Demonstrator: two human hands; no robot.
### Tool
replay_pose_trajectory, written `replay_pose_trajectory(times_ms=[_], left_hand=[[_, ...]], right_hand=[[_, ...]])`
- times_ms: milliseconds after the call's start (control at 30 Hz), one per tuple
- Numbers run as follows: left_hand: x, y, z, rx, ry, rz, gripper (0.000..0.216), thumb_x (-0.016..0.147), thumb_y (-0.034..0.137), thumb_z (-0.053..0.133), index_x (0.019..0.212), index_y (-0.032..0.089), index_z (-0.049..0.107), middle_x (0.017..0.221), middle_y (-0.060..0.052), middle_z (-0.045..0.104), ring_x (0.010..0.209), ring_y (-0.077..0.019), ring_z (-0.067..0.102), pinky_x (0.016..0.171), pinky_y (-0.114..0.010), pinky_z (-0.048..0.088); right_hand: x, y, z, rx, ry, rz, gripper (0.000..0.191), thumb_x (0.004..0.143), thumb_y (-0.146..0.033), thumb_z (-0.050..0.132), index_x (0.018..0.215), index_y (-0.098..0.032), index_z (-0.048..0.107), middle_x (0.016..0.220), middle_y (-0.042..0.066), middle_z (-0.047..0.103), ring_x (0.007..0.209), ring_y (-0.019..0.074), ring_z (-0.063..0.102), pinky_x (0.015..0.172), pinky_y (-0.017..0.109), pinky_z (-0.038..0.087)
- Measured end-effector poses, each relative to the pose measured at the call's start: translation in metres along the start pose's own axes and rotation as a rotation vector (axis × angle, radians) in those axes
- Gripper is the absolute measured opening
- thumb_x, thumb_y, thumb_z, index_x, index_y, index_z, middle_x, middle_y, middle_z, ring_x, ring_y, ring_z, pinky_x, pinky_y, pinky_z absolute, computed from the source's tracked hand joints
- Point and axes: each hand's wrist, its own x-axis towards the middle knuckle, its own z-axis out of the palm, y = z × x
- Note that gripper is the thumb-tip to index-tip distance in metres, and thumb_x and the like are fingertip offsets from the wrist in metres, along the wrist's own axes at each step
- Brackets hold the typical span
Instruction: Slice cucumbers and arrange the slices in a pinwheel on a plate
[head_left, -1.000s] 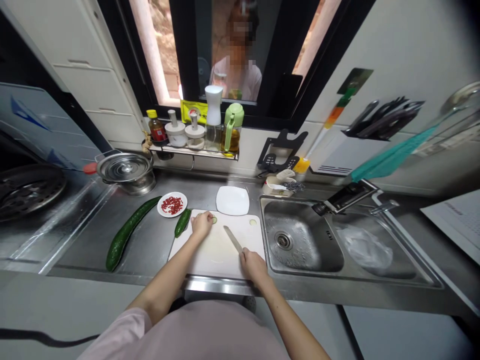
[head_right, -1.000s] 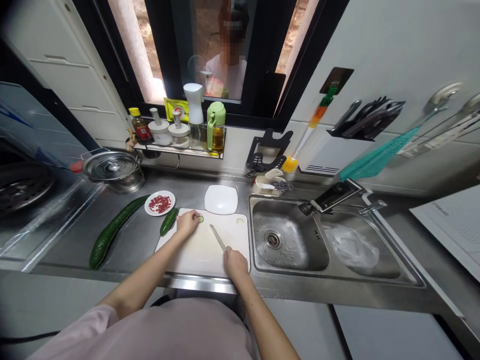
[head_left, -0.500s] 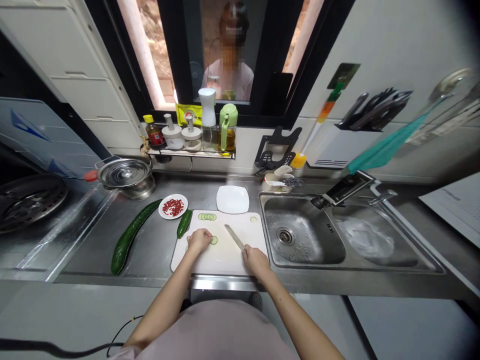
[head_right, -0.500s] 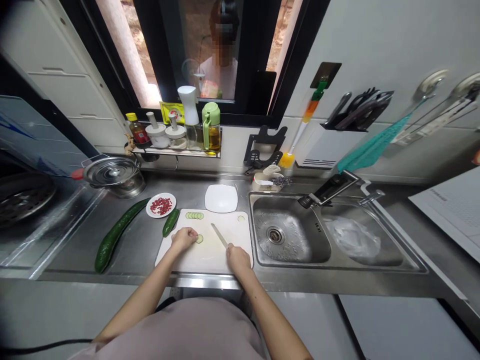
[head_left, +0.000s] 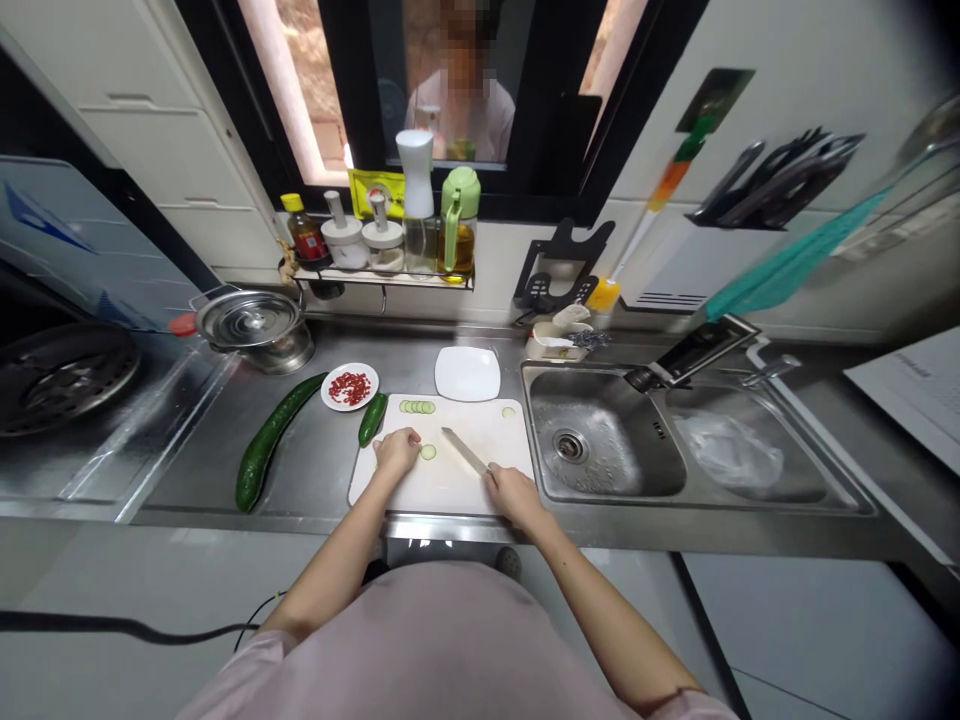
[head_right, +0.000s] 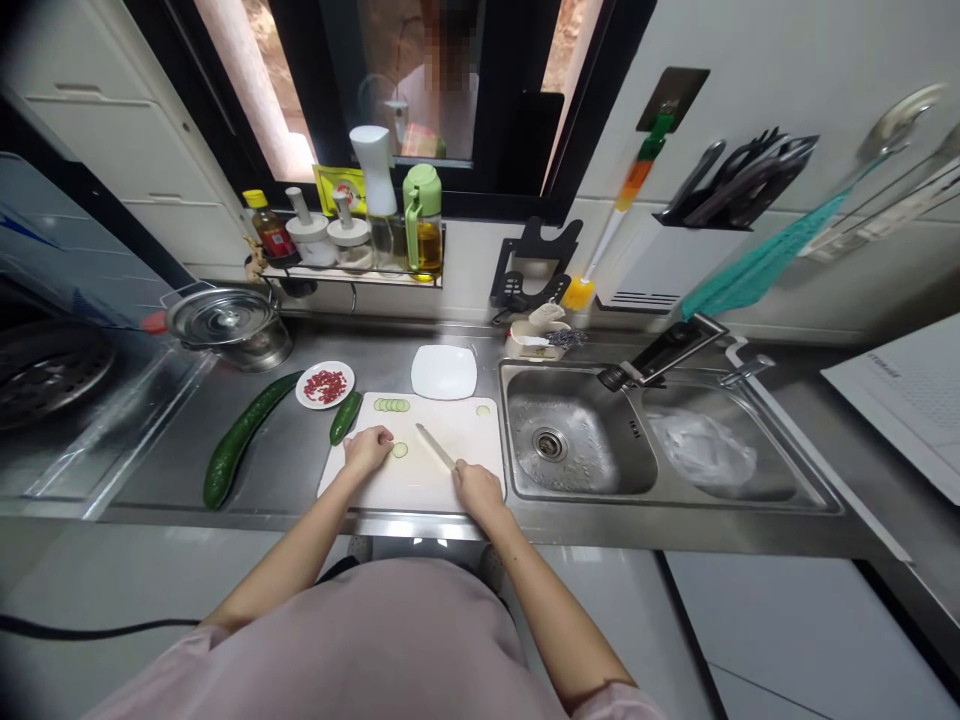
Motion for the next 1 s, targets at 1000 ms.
replay_pose_trajectory(times_ms=[1000], left_hand=[[0.013,-0.006,0.003,-0.01,-0.031,-0.029,0.014,0.075,0.032,0.065,0.088,0.027,0.065,0.097,0.0,0.073,0.099,-0.0214,0.062,0.09,-0.038,0.031]], right_hand=[[-0.011,-0.017,-0.001,-0.11,-0.112,-0.141,0.033,0.097,-0.03,0.033,0.107,-0.016,0.061,0.1,0.016,0.069,0.096,0.0239,0.065,0.076,0.03,0.042]])
